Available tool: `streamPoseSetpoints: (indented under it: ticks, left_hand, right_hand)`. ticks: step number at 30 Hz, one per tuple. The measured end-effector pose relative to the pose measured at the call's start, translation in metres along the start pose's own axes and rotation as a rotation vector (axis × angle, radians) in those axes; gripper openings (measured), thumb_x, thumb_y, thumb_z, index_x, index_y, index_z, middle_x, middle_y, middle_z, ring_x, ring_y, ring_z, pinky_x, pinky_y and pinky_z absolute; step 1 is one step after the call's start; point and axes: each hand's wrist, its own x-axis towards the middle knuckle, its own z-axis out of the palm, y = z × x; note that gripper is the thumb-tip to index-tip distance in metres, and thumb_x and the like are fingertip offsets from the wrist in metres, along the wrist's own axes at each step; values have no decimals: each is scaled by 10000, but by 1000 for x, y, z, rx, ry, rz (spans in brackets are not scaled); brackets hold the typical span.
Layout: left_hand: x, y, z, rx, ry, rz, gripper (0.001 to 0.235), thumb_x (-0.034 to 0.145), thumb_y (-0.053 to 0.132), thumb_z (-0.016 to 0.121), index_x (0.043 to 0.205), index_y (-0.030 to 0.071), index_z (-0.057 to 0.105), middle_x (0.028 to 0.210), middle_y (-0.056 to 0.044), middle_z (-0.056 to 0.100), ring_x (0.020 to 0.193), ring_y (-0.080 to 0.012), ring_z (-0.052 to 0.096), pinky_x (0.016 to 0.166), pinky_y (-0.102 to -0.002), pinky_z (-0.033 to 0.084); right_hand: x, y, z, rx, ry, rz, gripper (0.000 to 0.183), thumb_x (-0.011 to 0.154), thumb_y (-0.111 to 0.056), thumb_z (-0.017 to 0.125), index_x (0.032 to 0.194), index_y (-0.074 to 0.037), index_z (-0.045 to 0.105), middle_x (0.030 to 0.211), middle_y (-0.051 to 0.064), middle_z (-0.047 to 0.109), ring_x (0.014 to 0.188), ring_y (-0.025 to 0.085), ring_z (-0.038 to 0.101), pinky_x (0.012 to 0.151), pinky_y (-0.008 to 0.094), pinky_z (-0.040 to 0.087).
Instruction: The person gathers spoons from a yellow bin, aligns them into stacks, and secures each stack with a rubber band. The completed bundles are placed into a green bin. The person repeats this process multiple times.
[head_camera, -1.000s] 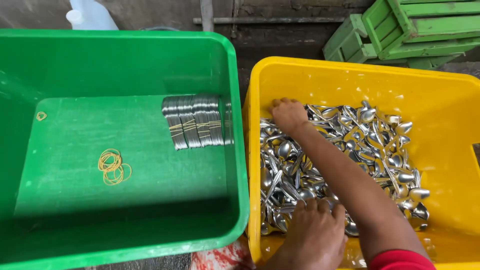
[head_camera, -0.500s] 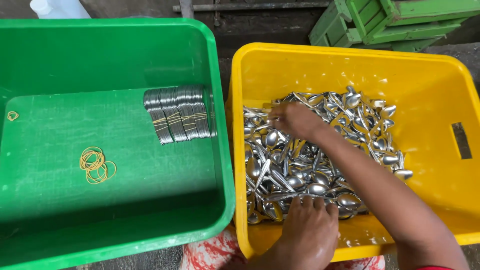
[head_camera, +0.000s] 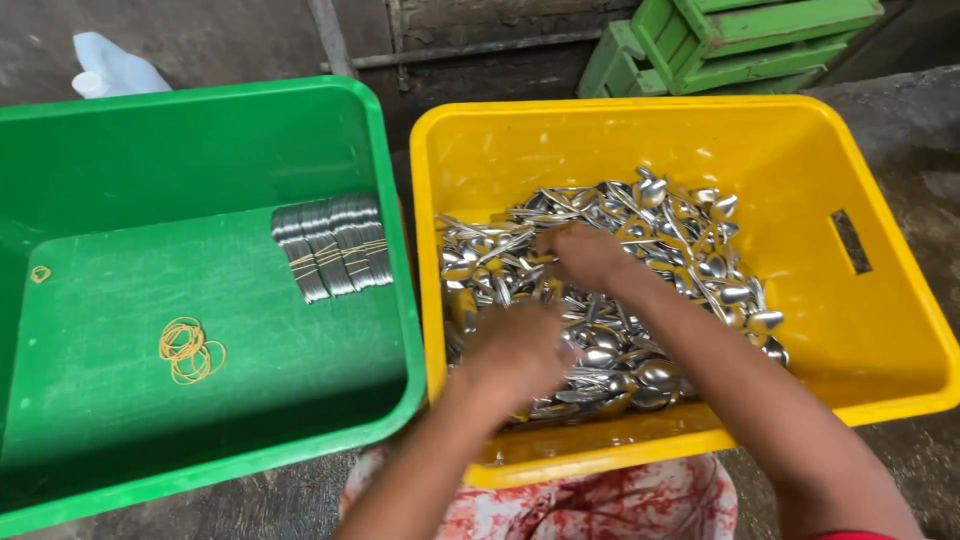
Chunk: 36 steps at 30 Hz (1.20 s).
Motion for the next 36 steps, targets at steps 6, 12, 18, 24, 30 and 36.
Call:
streamPoseSetpoints:
  ticks: [6, 12, 18, 24, 30, 36]
  left_hand:
    - [139, -105, -17, 285, 304, -304, 433, 890, 265, 587, 1240, 23, 666, 1060, -213, 723, 1027, -419, 712, 855, -553, 549]
    - [193, -125, 31, 76, 246, -601, 441, 926, 309, 553, 1260, 52, 684, 1274, -155, 708, 1237, -329, 653, 974, -472, 537]
    - [187, -67, 28, -4, 146, -517, 776, 952, 634, 523, 1456, 46, 488, 1511, -206, 486, 1434, -374, 447, 1179, -514, 353]
    - [241, -106, 63, 172, 191, -423, 661, 966, 529, 598, 1393, 26, 550, 1320, -207, 563, 1285, -389, 565, 1011, -510, 512]
    - [242, -131, 67, 246, 172, -367, 380, 972, 295, 515, 1136, 26, 729, 1107, -188, 716, 1078, -383, 713, 860, -502, 598]
    - [159, -77, -8, 181, 221, -290, 298, 939, 214, 547, 982, 25, 773, 945, -195, 744, 971, -407, 742, 837, -524, 595]
  right_hand:
    - [-54, 66, -12, 852, 678, -131, 270, 810, -22, 771, 1061, -90, 695, 946, 89, 745, 973, 272, 723, 901, 428, 547]
    - [-87, 94, -51, 1640, 1109, 294, 252, 962, -192, 699, 1203, -139, 649, 784, -37, 596, 708, 43, 510, 558, 183, 398]
    - [-88, 133, -41, 2104, 1083, 304, 358, 942, -210, 686, 1277, -139, 584, 1039, -26, 629, 1036, 100, 728, 932, 337, 608]
    - [-83, 135, -37, 1935, 1143, 365, 254, 988, -167, 610, 1239, -129, 591, 834, -15, 494, 680, 70, 629, 576, 216, 649]
    - [-79, 116, -36, 1662, 1045, 364, 115, 997, -160, 644, 1102, -127, 679, 810, 18, 614, 563, 26, 502, 419, 159, 451]
    - [-75, 94, -24, 1434, 628, 275, 229, 1071, -297, 587, 1137, -106, 694, 713, 49, 607, 455, 76, 468, 381, 222, 415]
